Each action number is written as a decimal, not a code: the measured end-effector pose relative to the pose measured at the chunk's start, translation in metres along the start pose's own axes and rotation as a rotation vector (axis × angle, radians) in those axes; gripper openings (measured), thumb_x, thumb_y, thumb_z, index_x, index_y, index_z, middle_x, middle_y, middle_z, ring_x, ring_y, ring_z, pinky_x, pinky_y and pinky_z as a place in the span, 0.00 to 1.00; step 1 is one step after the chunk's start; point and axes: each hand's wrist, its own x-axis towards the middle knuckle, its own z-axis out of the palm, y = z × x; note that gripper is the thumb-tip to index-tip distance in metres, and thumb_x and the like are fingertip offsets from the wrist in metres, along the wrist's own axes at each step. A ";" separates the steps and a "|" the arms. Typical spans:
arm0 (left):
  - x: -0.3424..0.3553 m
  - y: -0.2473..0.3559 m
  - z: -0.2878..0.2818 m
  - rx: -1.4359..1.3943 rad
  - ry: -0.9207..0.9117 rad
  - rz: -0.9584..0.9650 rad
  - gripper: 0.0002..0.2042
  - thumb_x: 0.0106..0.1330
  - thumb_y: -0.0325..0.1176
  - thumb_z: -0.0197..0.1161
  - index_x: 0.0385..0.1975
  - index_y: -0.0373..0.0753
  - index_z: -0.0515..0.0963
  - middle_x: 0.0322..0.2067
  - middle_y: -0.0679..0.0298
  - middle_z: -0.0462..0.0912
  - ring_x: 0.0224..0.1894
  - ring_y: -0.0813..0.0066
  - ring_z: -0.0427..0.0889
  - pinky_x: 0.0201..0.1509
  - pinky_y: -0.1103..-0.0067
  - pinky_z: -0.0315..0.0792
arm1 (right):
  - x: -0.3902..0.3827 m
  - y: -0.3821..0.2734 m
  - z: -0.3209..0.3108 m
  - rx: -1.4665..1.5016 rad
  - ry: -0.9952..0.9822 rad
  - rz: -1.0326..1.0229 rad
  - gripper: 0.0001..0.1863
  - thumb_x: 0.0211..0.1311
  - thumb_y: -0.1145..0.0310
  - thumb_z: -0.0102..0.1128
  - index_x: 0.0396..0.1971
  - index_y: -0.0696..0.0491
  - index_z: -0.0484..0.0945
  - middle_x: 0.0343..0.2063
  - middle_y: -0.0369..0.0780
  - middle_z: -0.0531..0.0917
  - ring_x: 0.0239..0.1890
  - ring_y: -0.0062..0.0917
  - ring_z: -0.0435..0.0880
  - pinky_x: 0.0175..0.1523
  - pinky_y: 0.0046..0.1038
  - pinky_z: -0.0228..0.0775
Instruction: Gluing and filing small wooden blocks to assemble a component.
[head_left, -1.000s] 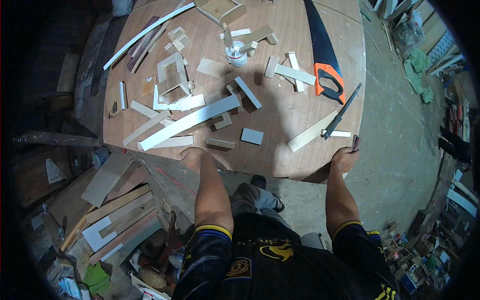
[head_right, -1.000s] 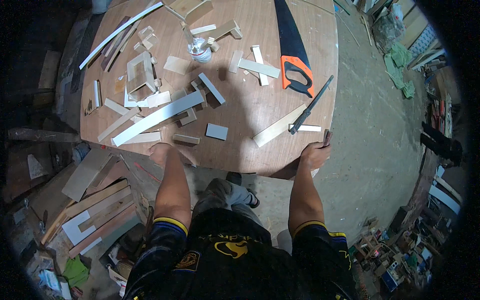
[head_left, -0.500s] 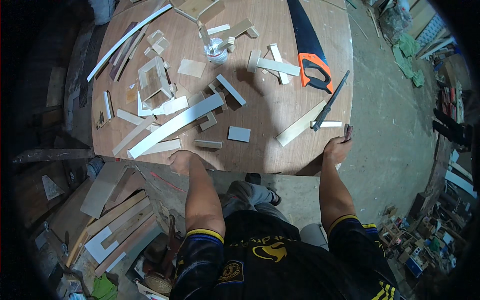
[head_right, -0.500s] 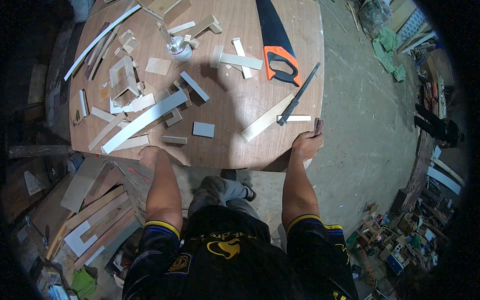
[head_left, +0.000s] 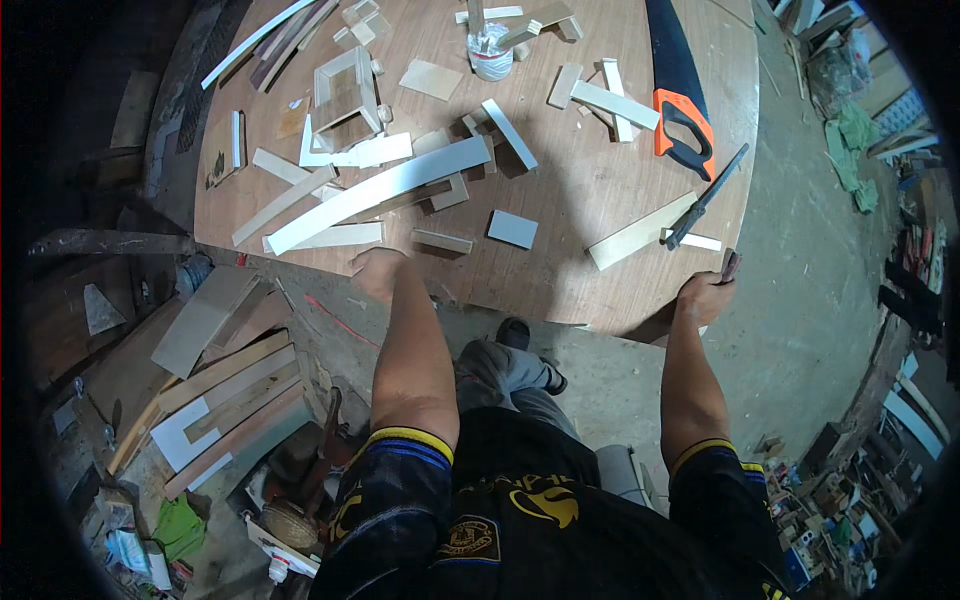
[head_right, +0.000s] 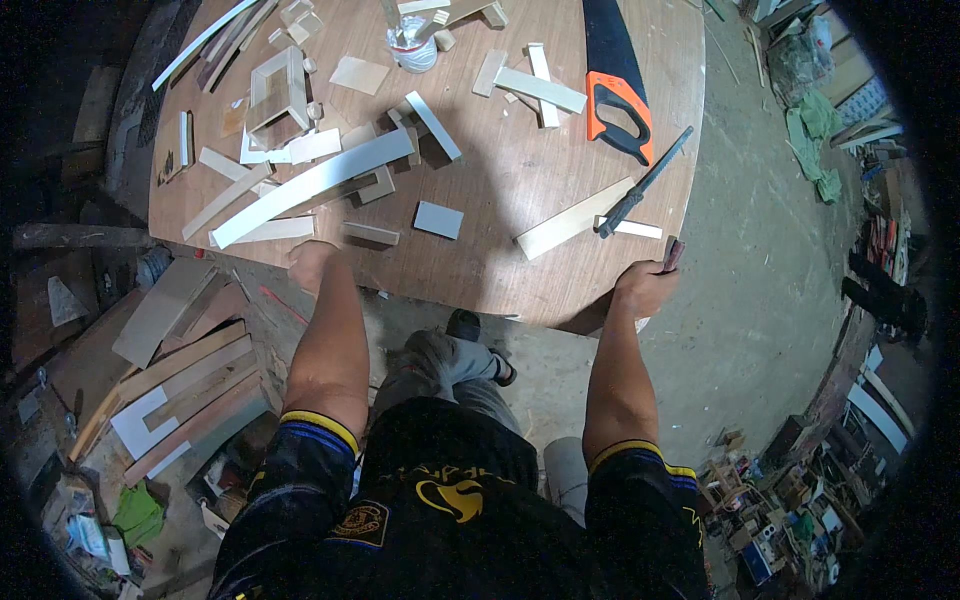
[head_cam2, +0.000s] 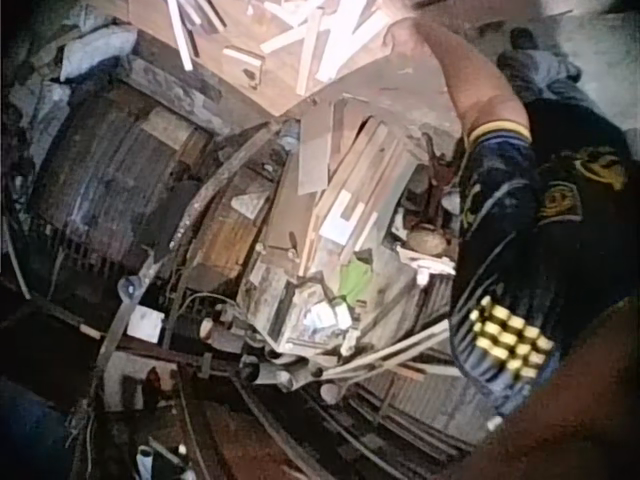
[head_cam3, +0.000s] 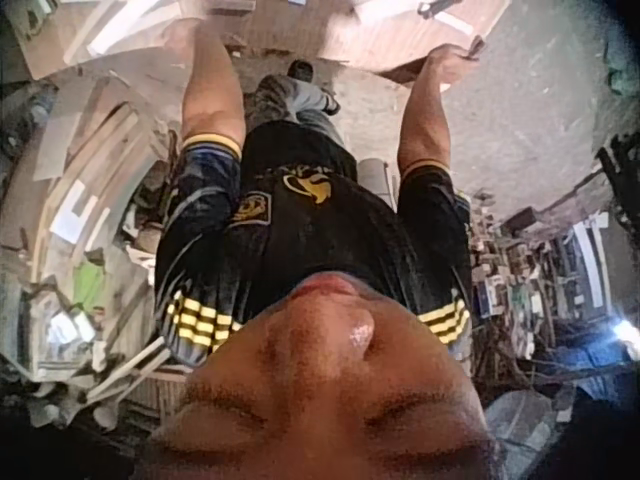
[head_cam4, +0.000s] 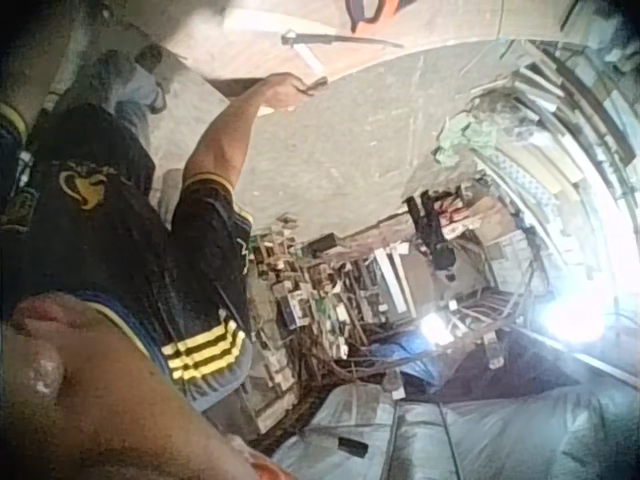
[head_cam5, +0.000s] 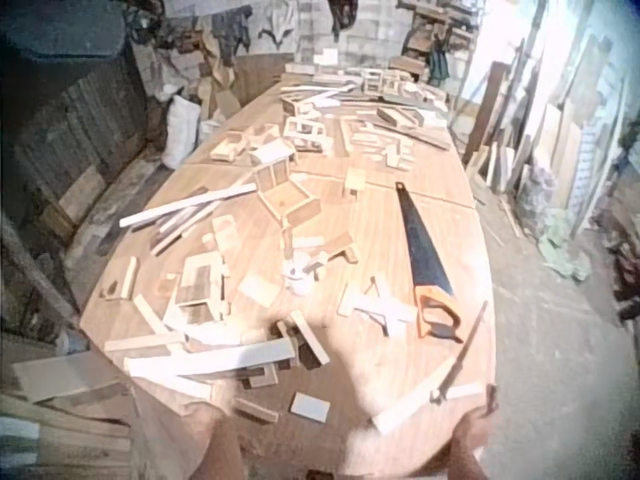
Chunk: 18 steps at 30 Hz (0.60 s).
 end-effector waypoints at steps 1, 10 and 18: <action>-0.004 0.002 -0.006 0.002 0.001 -0.002 0.26 0.70 0.49 0.39 0.39 0.30 0.77 0.35 0.42 0.83 0.40 0.43 0.83 0.46 0.52 0.75 | 0.000 0.001 0.000 -0.005 -0.005 0.020 0.23 0.64 0.57 0.41 0.52 0.56 0.72 0.48 0.52 0.79 0.50 0.51 0.77 0.53 0.49 0.66; -0.006 0.000 -0.016 -0.034 -0.162 0.026 0.27 0.71 0.49 0.37 0.45 0.27 0.74 0.40 0.40 0.82 0.44 0.43 0.82 0.50 0.54 0.74 | 0.007 0.013 0.012 -0.009 0.053 -0.046 0.21 0.64 0.58 0.42 0.49 0.57 0.71 0.45 0.52 0.78 0.47 0.52 0.77 0.52 0.50 0.66; 0.000 0.001 -0.009 -0.032 -0.102 0.005 0.27 0.71 0.48 0.37 0.46 0.26 0.73 0.40 0.40 0.81 0.45 0.42 0.82 0.50 0.54 0.75 | 0.002 0.006 0.005 -0.024 -0.018 0.004 0.24 0.63 0.56 0.43 0.53 0.56 0.70 0.50 0.52 0.77 0.51 0.51 0.76 0.54 0.48 0.66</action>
